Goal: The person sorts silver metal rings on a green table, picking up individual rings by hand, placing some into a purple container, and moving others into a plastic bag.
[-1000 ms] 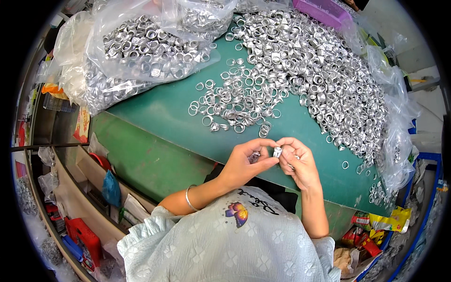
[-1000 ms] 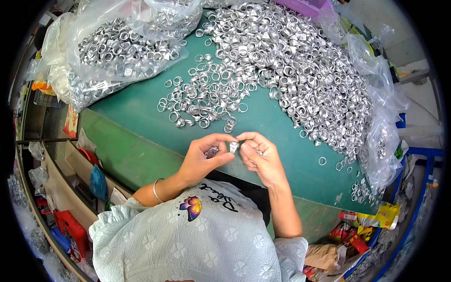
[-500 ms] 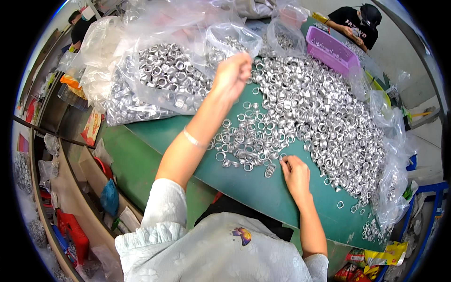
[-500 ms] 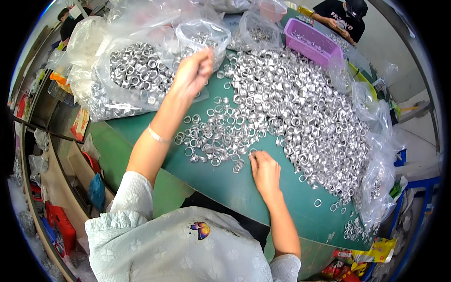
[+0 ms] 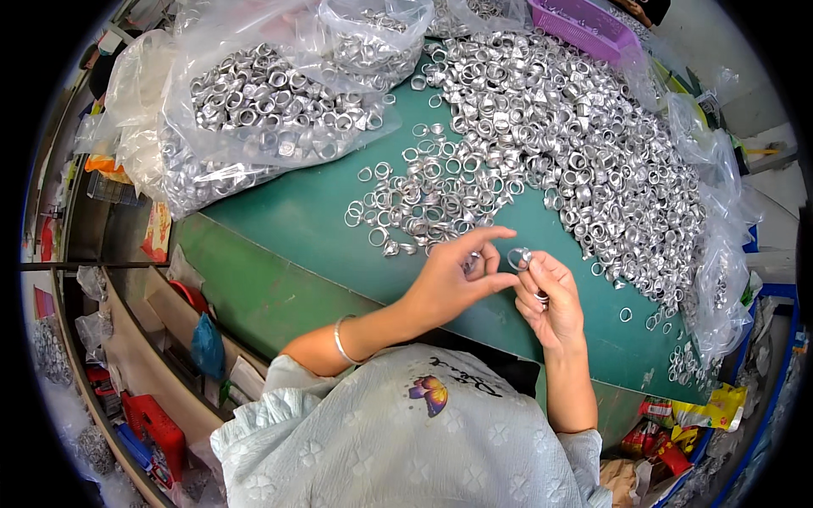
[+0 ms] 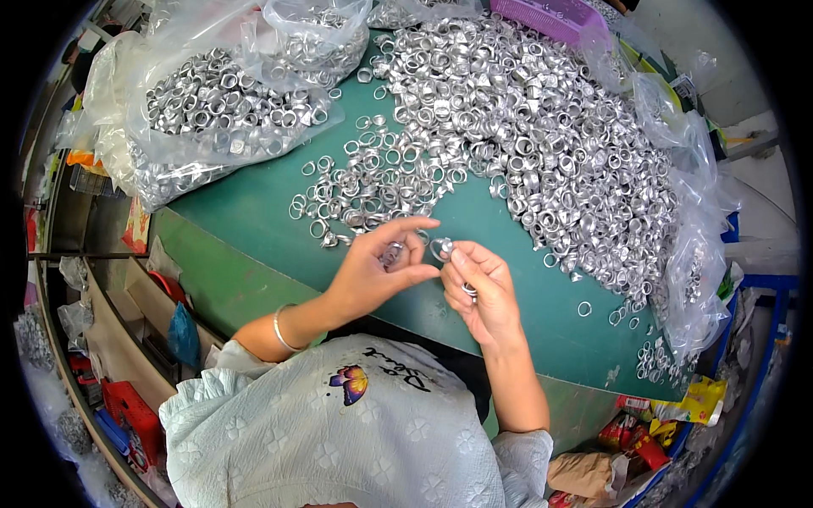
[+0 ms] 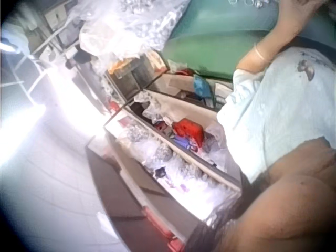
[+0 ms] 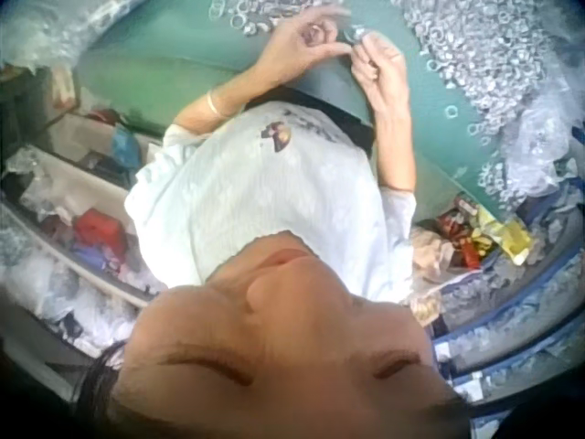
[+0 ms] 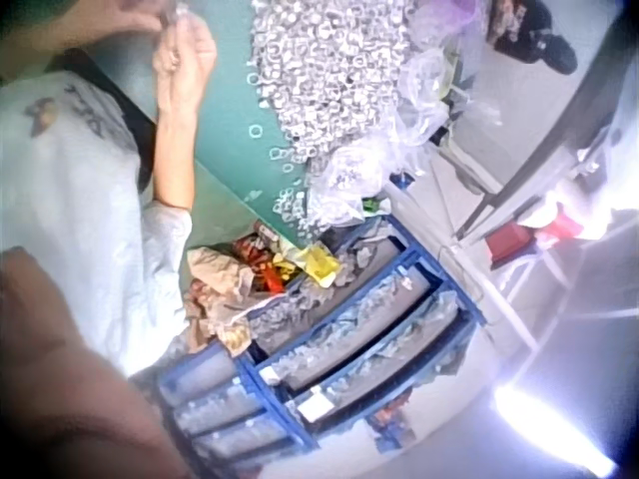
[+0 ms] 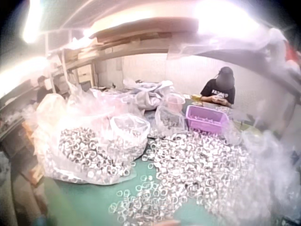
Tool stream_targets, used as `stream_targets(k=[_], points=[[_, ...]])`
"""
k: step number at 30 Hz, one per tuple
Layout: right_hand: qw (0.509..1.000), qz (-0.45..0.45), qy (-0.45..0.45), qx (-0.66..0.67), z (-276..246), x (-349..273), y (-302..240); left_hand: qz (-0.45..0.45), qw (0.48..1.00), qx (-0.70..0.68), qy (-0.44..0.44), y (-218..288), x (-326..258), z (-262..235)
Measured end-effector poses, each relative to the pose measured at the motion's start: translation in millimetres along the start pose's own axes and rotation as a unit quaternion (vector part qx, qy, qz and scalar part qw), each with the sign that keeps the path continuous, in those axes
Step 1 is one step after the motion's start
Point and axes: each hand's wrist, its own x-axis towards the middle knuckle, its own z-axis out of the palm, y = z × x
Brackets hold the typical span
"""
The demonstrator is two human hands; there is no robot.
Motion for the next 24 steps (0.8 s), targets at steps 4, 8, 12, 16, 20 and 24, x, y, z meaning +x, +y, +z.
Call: stream_targets(k=[4,8,12,16,20,24], points=[[0.997,-0.024,0.044,-0.057,6.2,-13.2,11.3,0.014,0.999,0.033,0.031,-4.0,-10.6,15.2],[0.987,-0.085,0.057,-0.121,10.6,-19.9,13.7,0.057,0.995,0.070,0.044,-3.6,-13.2,17.5],[0.976,-0.127,0.042,-0.170,11.6,-22.2,13.8,0.068,0.994,0.077,0.036,-1.6,-14.4,16.5],[0.968,-0.134,0.046,-0.207,12.7,-21.5,14.0,0.078,0.994,0.077,0.025,-4.2,-15.9,14.8],[0.977,-0.117,0.073,-0.165,5.1,-15.9,13.3,-0.018,0.998,-0.061,-0.013,-3.8,-20.1,6.9],[0.877,-0.189,0.149,-0.415,-13.6,3.9,19.7,-0.144,0.937,-0.316,0.030,-2.1,-28.8,-3.5]])
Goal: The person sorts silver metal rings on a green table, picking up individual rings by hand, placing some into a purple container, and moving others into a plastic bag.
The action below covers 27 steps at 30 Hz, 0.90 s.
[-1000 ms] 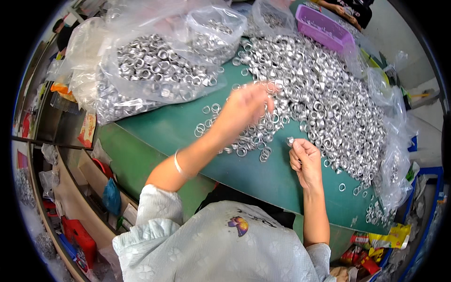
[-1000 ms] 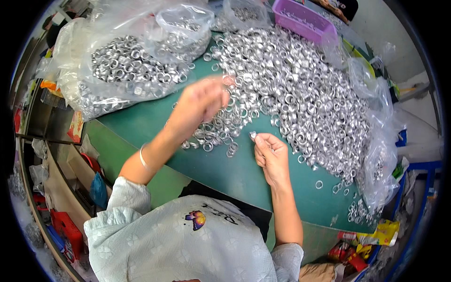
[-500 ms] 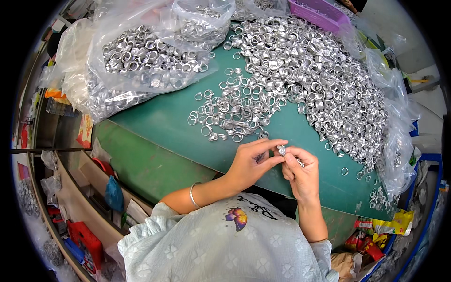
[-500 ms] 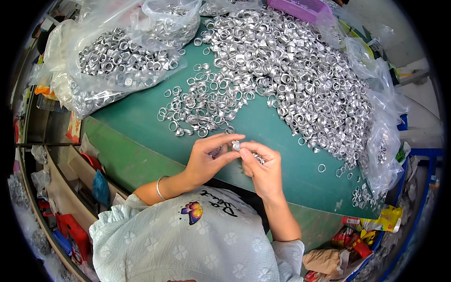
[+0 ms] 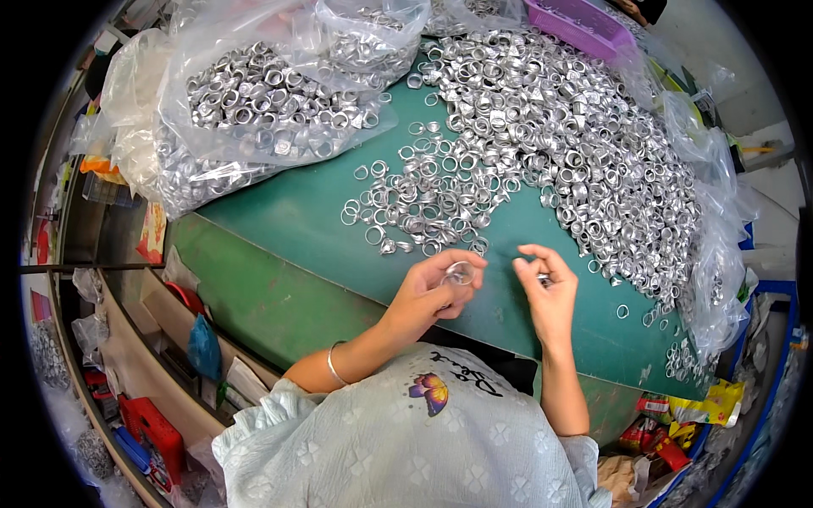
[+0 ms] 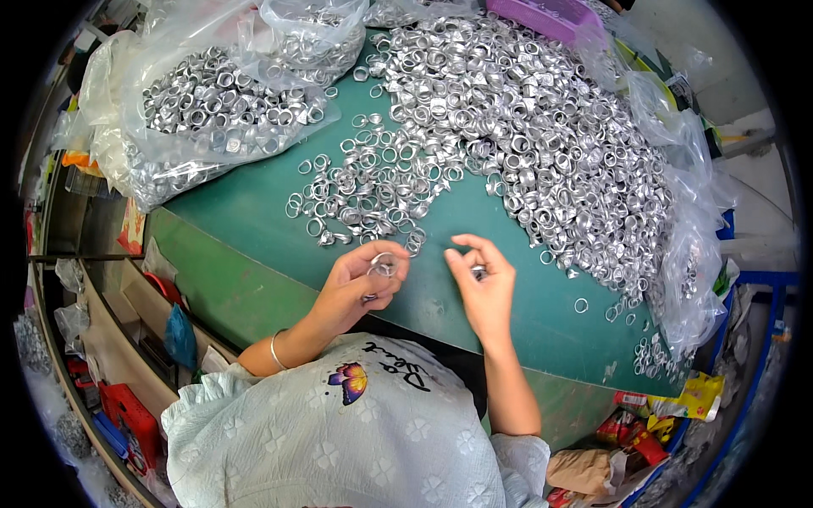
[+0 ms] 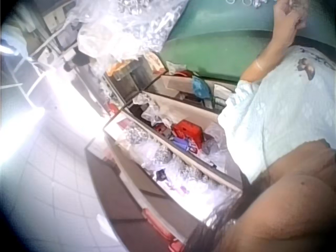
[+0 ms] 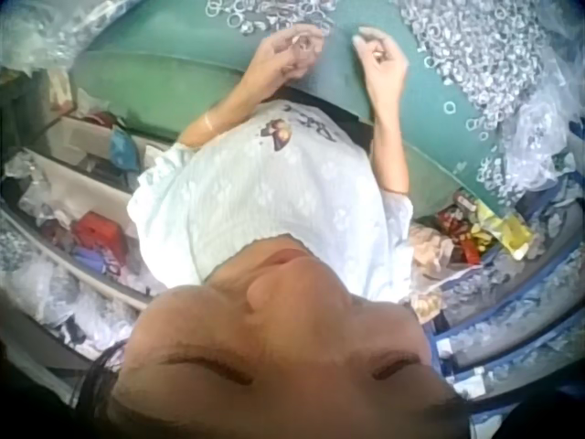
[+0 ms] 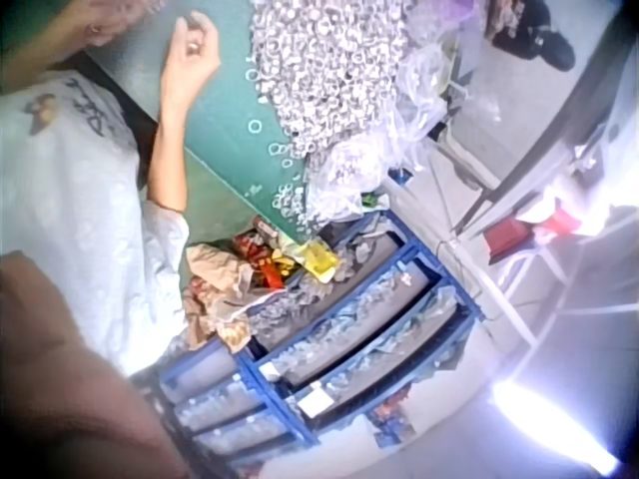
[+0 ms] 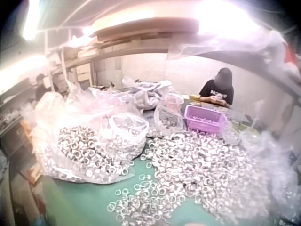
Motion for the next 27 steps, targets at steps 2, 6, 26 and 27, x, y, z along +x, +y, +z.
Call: stream_targets(k=[2,6,26,27], points=[[0.982,-0.081,-0.011,-0.171,10.8,4.7,2.6,-0.018,0.999,-0.037,0.004,-6.8,-3.7,-10.6],[0.944,-0.070,-0.059,-0.316,31.9,11.5,-3.3,-0.077,0.996,-0.047,-0.018,-24.1,-5.8,-28.1],[0.849,0.263,-0.152,0.433,1.8,-16.9,-15.6,0.140,0.967,0.212,-0.006,-27.5,5.8,14.1],[0.847,0.275,-0.151,0.430,4.4,-19.0,-24.6,0.146,0.960,0.237,-0.002,-25.5,5.5,15.8]])
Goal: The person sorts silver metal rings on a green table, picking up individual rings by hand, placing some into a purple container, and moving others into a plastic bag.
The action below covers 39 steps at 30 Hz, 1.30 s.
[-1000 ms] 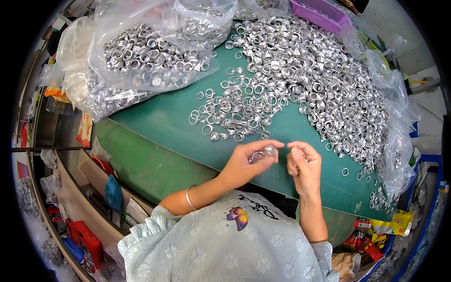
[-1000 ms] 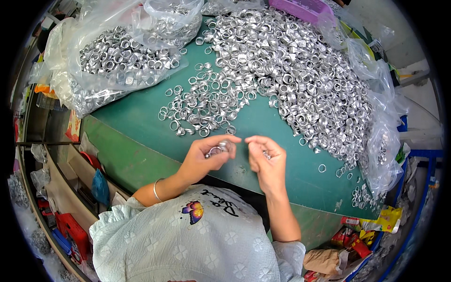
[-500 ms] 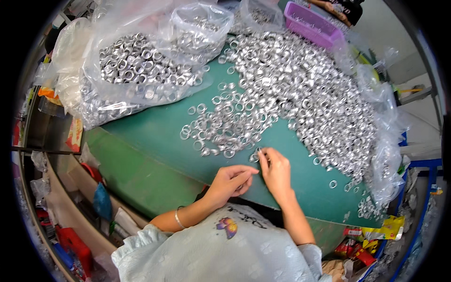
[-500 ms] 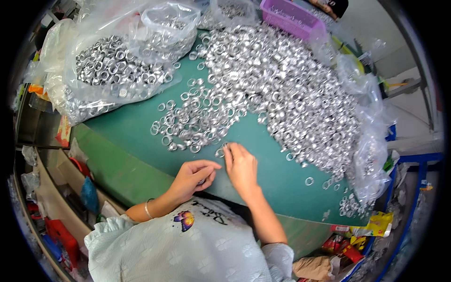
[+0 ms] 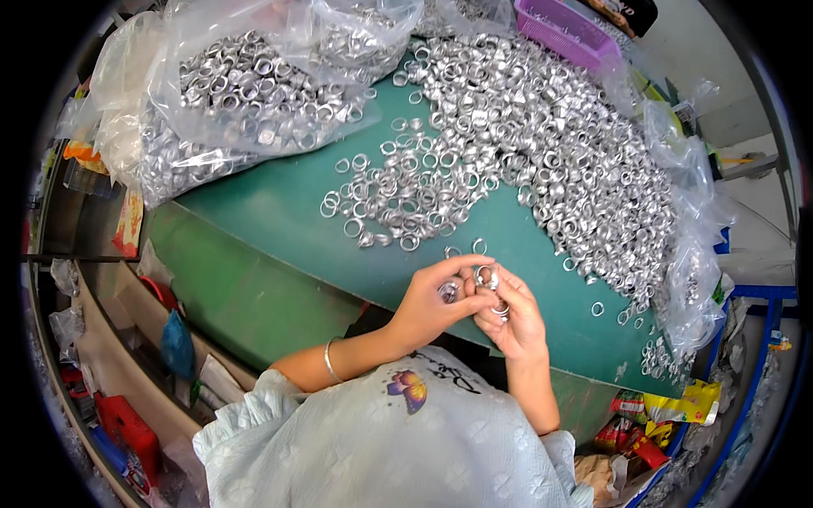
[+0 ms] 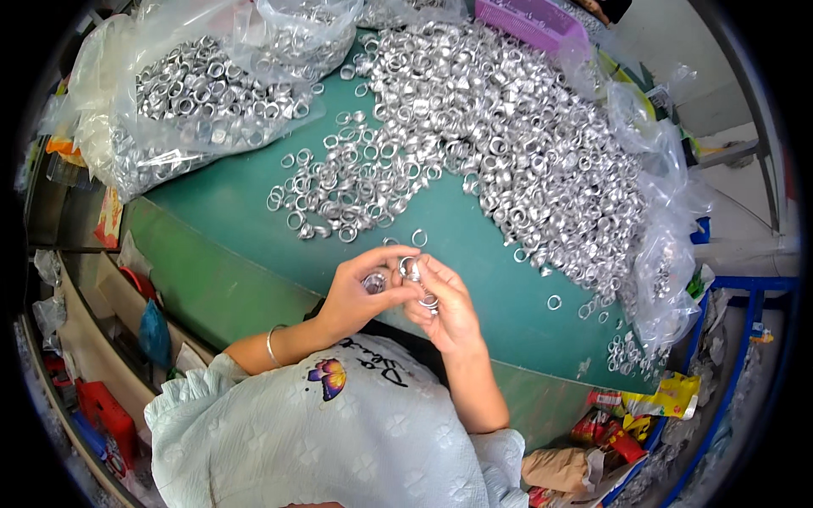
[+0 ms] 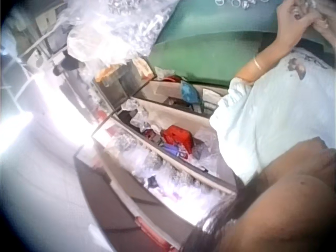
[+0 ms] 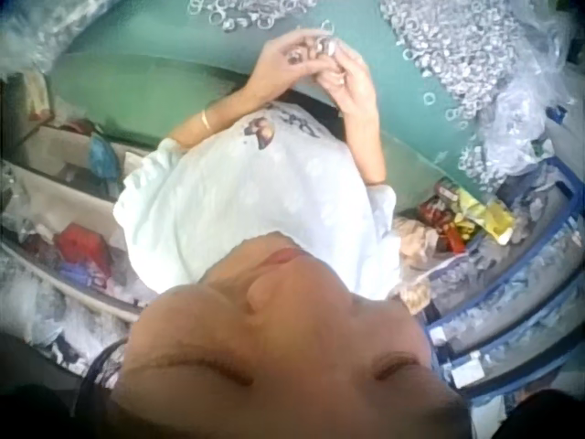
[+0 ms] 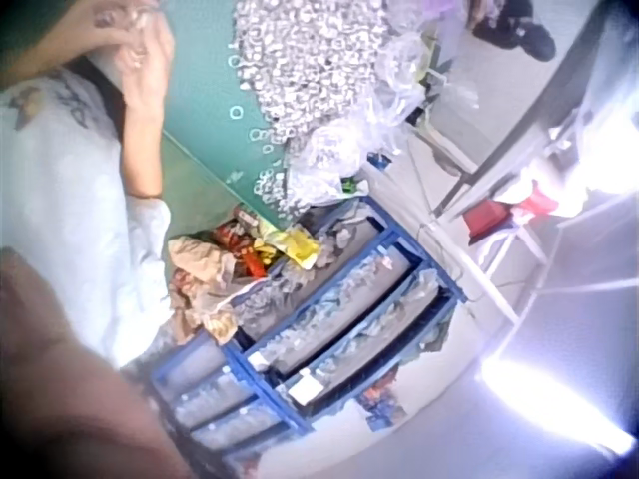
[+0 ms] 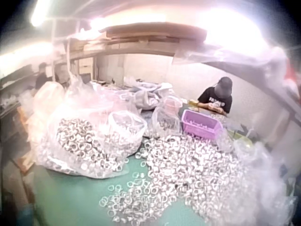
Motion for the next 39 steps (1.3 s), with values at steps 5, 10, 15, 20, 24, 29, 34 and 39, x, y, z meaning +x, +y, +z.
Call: stream_targets(k=[5,10,15,20,24,29,34,39], points=[[0.998,-0.024,-0.060,0.011,-8.3,-4.2,9.7,0.065,0.992,0.104,0.006,4.3,-2.5,-3.6],[0.998,-0.018,-0.061,0.025,-8.2,-2.5,11.4,0.085,0.988,0.132,0.016,3.8,-2.3,-3.9],[0.997,-0.027,-0.068,0.034,-13.0,-0.9,15.8,0.100,0.983,0.153,0.013,12.5,-2.6,-2.3],[0.999,-0.021,-0.034,0.011,-3.4,-2.2,11.9,0.111,0.981,0.157,0.011,13.9,-2.3,-1.9],[0.998,-0.019,-0.051,0.037,-5.3,-1.5,12.1,0.116,0.980,0.162,0.011,14.4,-0.8,-1.1],[0.997,-0.019,-0.052,0.044,-8.0,-0.3,12.3,0.095,0.981,0.172,0.007,15.0,-1.1,-1.4],[0.995,-0.034,-0.083,0.038,-20.3,1.6,17.6,0.117,0.977,0.180,-0.020,11.2,-0.9,-1.4],[0.998,-0.044,-0.044,0.014,-12.9,1.7,16.5,0.094,0.991,0.094,-0.013,-1.5,7.7,-8.2]])
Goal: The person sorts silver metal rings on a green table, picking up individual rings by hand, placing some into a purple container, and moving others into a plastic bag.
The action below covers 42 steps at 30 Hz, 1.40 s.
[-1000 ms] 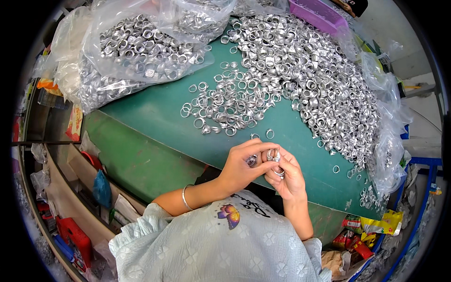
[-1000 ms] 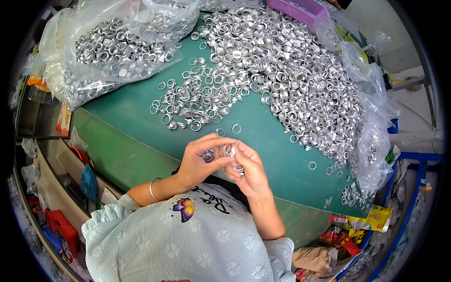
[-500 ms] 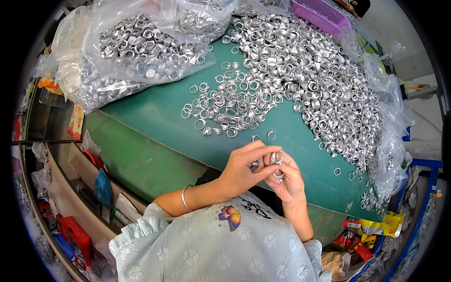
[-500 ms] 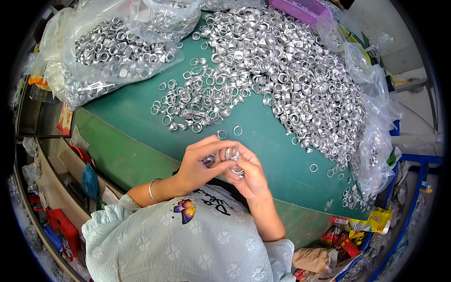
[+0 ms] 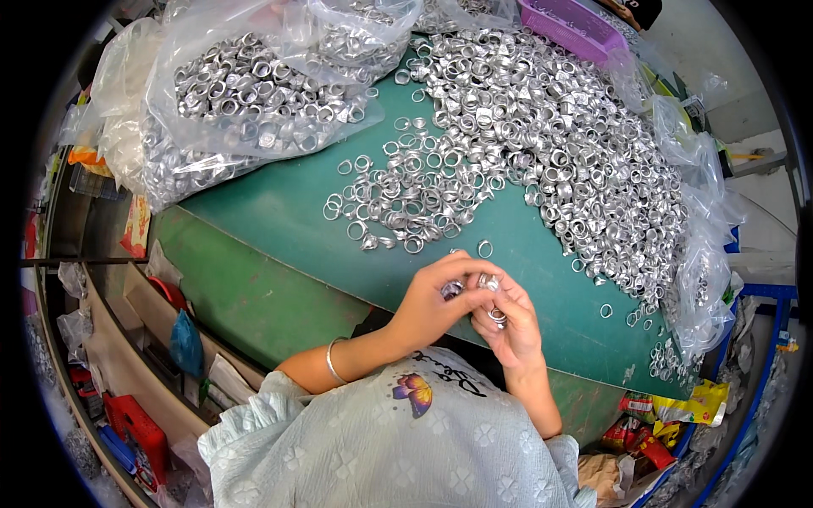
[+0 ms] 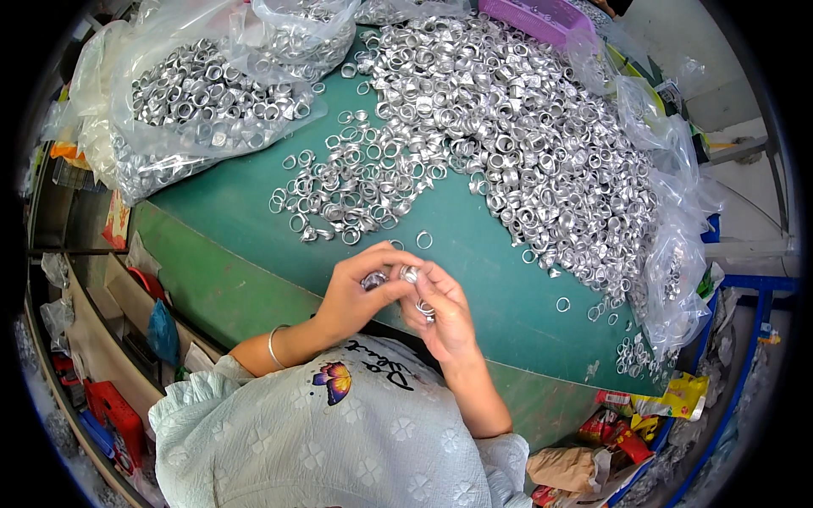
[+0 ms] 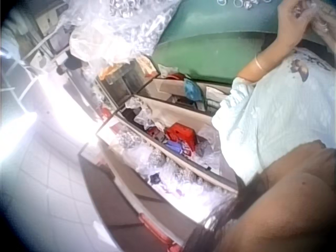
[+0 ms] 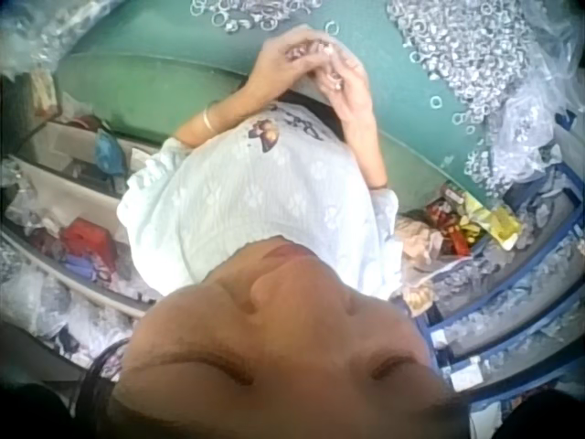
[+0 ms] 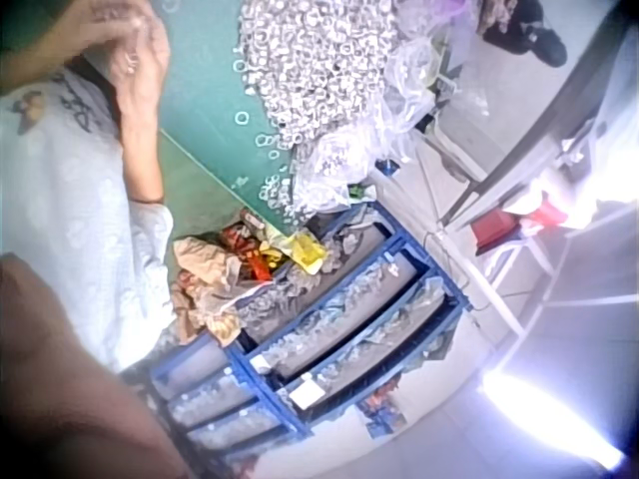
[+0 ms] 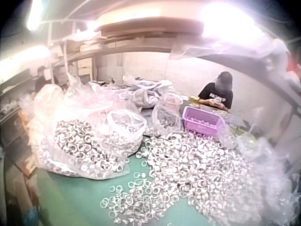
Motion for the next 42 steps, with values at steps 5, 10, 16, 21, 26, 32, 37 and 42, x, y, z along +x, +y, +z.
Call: stream_targets(k=[5,10,16,21,26,32,37,42], points=[[0.999,-0.031,0.010,0.006,1.9,1.5,1.4,-0.200,0.937,-0.284,0.039,8.3,-0.1,-2.5],[0.996,-0.052,0.055,-0.042,14.7,2.6,0.2,-0.135,0.960,-0.245,0.025,4.6,-1.6,1.5],[0.995,-0.077,0.064,-0.015,9.3,3.7,-1.5,-0.136,0.909,-0.393,0.022,5.6,-1.7,-2.4],[0.997,-0.049,0.033,0.052,6.3,2.7,-1.3,-0.192,0.881,-0.429,0.052,11.0,0.0,-8.0],[0.997,-0.016,0.050,0.062,4.8,1.5,1.7,-0.030,0.999,-0.018,0.032,4.6,-0.4,1.0],[0.999,-0.027,0.021,0.019,1.9,0.9,5.9,-0.049,0.999,-0.002,0.016,6.4,-2.4,0.1],[1.000,-0.016,0.022,0.008,3.5,0.4,5.5,-0.045,0.999,0.026,0.000,6.9,-3.7,-0.3],[0.998,0.004,0.051,0.021,8.0,-4.0,3.5,-0.064,0.997,0.047,-0.013,7.1,-10.3,-1.6]])
